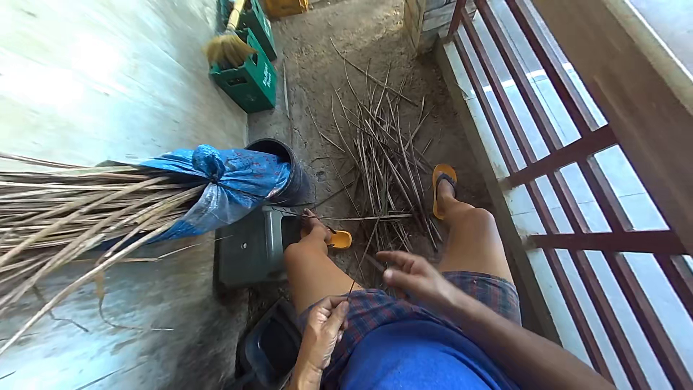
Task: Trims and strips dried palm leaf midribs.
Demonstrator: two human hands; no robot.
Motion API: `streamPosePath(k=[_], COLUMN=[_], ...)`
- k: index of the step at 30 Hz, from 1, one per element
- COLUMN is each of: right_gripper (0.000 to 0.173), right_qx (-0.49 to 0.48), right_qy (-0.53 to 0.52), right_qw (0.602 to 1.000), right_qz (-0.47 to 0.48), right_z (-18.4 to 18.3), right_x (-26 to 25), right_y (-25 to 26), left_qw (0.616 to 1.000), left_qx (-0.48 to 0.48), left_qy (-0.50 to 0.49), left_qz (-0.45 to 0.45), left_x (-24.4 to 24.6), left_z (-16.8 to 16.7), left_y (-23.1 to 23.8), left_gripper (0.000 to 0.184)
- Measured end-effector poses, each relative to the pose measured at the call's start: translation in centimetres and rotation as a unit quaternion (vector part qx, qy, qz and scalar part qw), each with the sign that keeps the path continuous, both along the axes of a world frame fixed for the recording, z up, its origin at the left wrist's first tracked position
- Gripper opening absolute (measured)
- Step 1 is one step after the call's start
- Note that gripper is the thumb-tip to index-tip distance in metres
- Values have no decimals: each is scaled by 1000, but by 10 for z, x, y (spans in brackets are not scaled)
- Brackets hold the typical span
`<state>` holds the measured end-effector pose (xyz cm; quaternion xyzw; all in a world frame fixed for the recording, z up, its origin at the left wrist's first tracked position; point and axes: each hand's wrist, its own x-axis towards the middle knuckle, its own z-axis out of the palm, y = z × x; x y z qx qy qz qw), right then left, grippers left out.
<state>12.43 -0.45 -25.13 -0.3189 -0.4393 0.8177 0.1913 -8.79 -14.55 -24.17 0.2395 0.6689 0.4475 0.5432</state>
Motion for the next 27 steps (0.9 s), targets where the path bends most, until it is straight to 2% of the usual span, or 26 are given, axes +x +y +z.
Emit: streamPosePath(k=[3,6,10,15,20,22,25,27], right_gripper=[53,38,29,27,25,29,49,54], right_qx=[11,20,-13,-31,-70,-25,35,39], right_qy=[32,53,60,5,-42,-33,-9,16], right_qw=[998,998,998,997,969,980,999,998], right_qz=[48,41,32,-74,-233,-195,-38,49], right_z=[-8,-12,-10,-4,-7,-4,-1,-5], right_x=[-26,-36,-28,-8,13,14,0,-13], right_y=[-21,-26,-20,6,43,35,-1,-21], left_qw=[999,997,997,998,999,998,998,997], left_qx=[37,71,76,62,36,35,53,69], left_qy=[-5,-4,-14,4,24,36,37,22], left_qz=[12,17,2,-11,10,23,28,23], left_x=[18,26,24,21,17,15,17,22], left_z=[2,0,-1,-5,-11,-13,-10,-8], left_y=[20,31,29,13,-1,-1,5,10], left_gripper=[11,11,8,10,11,11,10,9])
